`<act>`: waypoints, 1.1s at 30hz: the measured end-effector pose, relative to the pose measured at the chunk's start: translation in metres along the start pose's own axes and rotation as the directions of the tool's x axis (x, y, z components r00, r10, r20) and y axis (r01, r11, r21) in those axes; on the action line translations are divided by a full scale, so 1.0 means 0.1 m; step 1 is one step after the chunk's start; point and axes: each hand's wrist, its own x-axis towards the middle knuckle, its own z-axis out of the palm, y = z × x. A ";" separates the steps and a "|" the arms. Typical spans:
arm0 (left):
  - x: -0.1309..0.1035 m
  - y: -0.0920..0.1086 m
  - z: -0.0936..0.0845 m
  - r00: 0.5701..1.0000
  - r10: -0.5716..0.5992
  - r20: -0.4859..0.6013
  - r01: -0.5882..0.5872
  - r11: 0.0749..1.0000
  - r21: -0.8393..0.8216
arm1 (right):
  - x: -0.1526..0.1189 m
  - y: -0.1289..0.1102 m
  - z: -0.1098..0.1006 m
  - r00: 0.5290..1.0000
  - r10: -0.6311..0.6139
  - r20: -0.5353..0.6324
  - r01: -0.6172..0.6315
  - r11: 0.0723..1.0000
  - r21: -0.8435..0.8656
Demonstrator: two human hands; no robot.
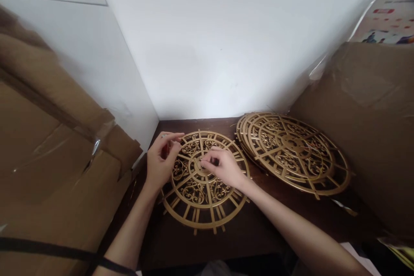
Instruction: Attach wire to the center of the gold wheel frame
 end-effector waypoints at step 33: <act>-0.17 -0.01 0.62 0.927 -0.328 0.185 0.376 0.816 -0.439 | -0.01 0.06 -0.08 0.963 0.255 -0.082 -0.141 0.742 0.656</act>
